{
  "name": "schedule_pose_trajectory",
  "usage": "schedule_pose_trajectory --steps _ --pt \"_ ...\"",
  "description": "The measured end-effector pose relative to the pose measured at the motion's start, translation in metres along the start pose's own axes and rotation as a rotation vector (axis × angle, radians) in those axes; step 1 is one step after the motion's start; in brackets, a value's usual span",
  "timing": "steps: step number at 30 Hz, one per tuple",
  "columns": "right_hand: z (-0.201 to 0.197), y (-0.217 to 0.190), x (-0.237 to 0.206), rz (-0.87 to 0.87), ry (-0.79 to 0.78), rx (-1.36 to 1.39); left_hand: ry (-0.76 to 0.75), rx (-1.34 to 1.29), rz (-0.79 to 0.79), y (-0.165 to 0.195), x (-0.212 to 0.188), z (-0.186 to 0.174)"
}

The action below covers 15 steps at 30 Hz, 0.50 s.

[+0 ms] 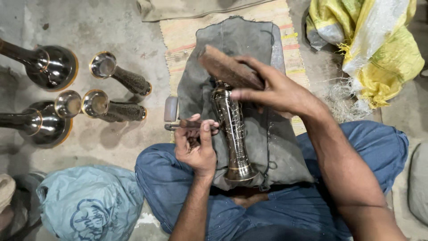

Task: The person uses a hammer and chisel to engrave a decorative pattern onto a metal vessel. The person holds the vessel in the left hand and repeatedly strikes the chisel with a hammer in the right hand to create incised lines on the surface.

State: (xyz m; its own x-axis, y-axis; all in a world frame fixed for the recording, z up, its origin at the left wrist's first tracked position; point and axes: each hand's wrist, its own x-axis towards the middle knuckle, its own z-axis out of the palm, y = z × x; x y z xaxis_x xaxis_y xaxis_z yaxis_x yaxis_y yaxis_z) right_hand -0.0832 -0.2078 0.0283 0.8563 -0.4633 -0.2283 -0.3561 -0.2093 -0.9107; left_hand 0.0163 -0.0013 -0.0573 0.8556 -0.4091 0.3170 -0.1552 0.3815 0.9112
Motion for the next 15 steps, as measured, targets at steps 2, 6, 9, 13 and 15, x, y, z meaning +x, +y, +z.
schedule_pose_trajectory --steps 2,6,9,13,15 --pt "-0.003 -0.001 -0.004 -0.045 0.138 0.0 0.015 -0.012 -0.037 0.0 0.001 -0.001" --pt "-0.004 -0.012 -0.01 0.146 0.183 -0.043 -0.02 0.085 0.006 0.002 0.003 0.0" --pt "0.008 -0.016 -0.009 -0.271 0.226 -0.362 -0.022 0.115 0.001 0.005 0.007 0.003" --pt "0.013 -0.011 -0.006 -0.21 0.162 -0.232 -0.034 -0.016 -0.038 0.015 0.005 0.001" --pt "0.008 -0.007 -0.002 -0.268 0.089 -0.114 -0.062 -0.014 -0.003 0.026 -0.008 -0.005"
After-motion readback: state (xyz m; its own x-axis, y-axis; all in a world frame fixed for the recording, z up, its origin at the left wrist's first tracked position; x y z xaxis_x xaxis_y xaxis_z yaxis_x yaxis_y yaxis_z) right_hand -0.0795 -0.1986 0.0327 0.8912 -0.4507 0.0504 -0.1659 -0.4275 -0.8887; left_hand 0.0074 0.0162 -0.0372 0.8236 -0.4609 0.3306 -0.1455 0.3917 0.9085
